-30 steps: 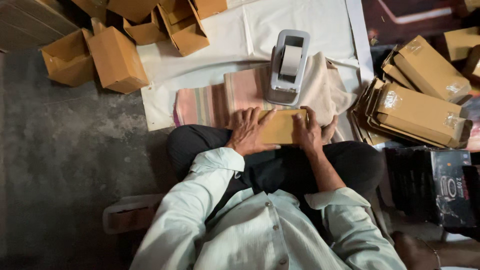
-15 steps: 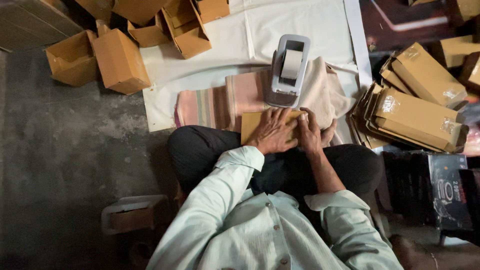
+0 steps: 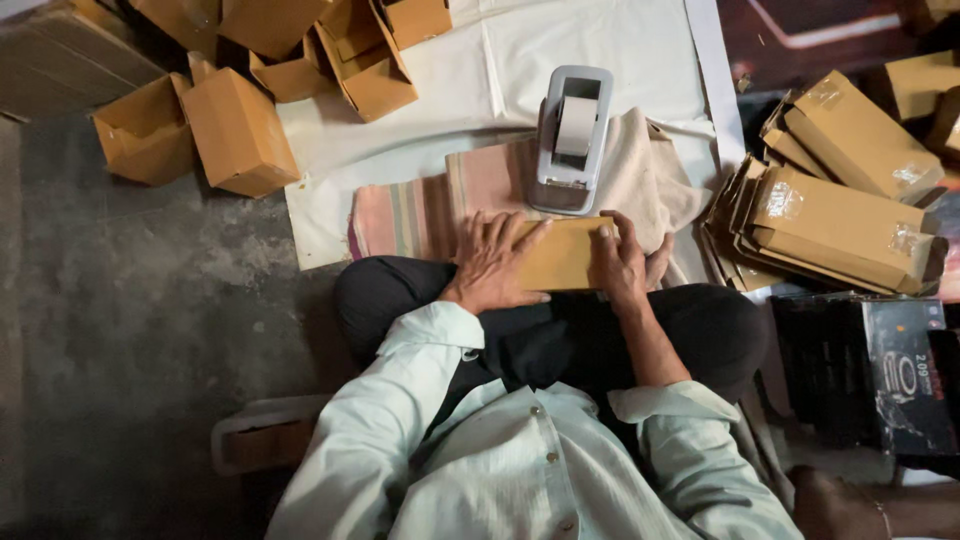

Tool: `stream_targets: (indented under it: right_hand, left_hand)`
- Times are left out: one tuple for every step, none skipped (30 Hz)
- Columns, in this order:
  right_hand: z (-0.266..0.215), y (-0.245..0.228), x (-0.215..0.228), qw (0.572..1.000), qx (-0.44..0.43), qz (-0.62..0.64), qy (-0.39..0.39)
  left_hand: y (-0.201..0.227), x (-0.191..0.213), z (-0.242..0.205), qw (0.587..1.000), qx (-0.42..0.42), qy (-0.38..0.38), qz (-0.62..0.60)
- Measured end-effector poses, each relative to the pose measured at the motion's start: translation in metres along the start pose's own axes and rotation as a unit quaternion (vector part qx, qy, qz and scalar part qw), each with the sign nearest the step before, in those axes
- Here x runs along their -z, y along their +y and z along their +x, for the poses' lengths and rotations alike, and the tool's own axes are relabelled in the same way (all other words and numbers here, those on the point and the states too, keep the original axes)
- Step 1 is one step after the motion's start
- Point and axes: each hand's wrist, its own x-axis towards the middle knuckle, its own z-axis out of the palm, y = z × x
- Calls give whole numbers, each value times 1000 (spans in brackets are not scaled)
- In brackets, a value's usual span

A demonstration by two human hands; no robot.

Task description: The person sits cross-legged on the floor and repeatedly folds the flaps of small cardboard boxes. They use a tape dispenser to apply clear packing tape to seal the boxes, then place the finished boxes into a pile to the right.

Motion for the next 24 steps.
stream_targets:
  right_hand:
    - [1,2,2,999,-5,-32,1]
    - [2,4,2,1000,-1,-19,0]
    - [2,7,2,1000,3,-5,0]
    - [5,9,5,1000,9,7,-1]
    - [7,10,7,994,-5,107,-33]
    - [9,9,9,977,-19,204,-66]
    - [10,7,12,949,-33,298,-98]
    - [9,4,10,984,-8,168,-61]
    - [5,0,6,999,18,35,-22]
    - [3,-6,3,994,44,-100,21]
    - [1,-13,1,986,41,-159,37]
    - [-3,-20,-2,974,35,-217,47]
    - [-6,-27,-4,959,30,-275,56]
    - [-8,-35,-6,954,59,-288,63]
    - [-9,-42,-6,947,89,-301,70]
    - [-14,-45,-5,939,114,-315,75]
    - [-18,-47,-4,942,110,-305,85]
    - [-18,-49,-4,944,110,-295,95]
    - [-19,-50,-4,947,109,-284,106]
    - [-18,-52,-4,944,113,-289,108]
    - [-17,-52,-3,942,117,-294,109]
    - [-19,-52,-2,940,119,-300,114]
    - [-19,-52,-2,927,144,-327,118]
    - [-19,-51,-4,913,169,-352,119]
  left_hand:
    - [-1,3,-2,1000,-1,-3,3]
    - [-1,5,-5,1000,0,-5,6]
    - [-1,6,-8,1000,0,-8,8]
    - [0,6,-7,1000,2,-14,5]
    - [1,6,-7,1000,4,-20,2]
    - [2,6,-6,1000,8,-25,-2]
    - [2,5,-6,999,8,-35,-4]
    - [1,4,-6,999,9,-46,-7]
    - [1,3,-6,998,9,-56,-9]
    - [-1,2,-6,1000,-11,-6,-23]
    - [-3,0,-5,998,-32,44,-36]
    - [-4,-3,-9,993,-46,92,-49]
    - [-4,-6,-10,986,-3,155,-52]
    - [-5,-10,-8,974,34,217,-55]
    - [-5,-14,-5,957,70,277,-58]
    - [-4,-19,-3,944,120,275,-139]
    - [-4,-25,1,922,169,271,-218]
    - [-6,-29,4,892,216,266,-294]
    - [-6,-33,5,889,243,254,-294]
    - [-7,-36,7,885,269,241,-293]
    - [-9,-38,8,881,294,228,-292]
    - [-10,-42,9,877,306,225,-293]
    - [-13,-44,9,874,318,221,-294]
    - [-17,-46,6,870,331,219,-293]
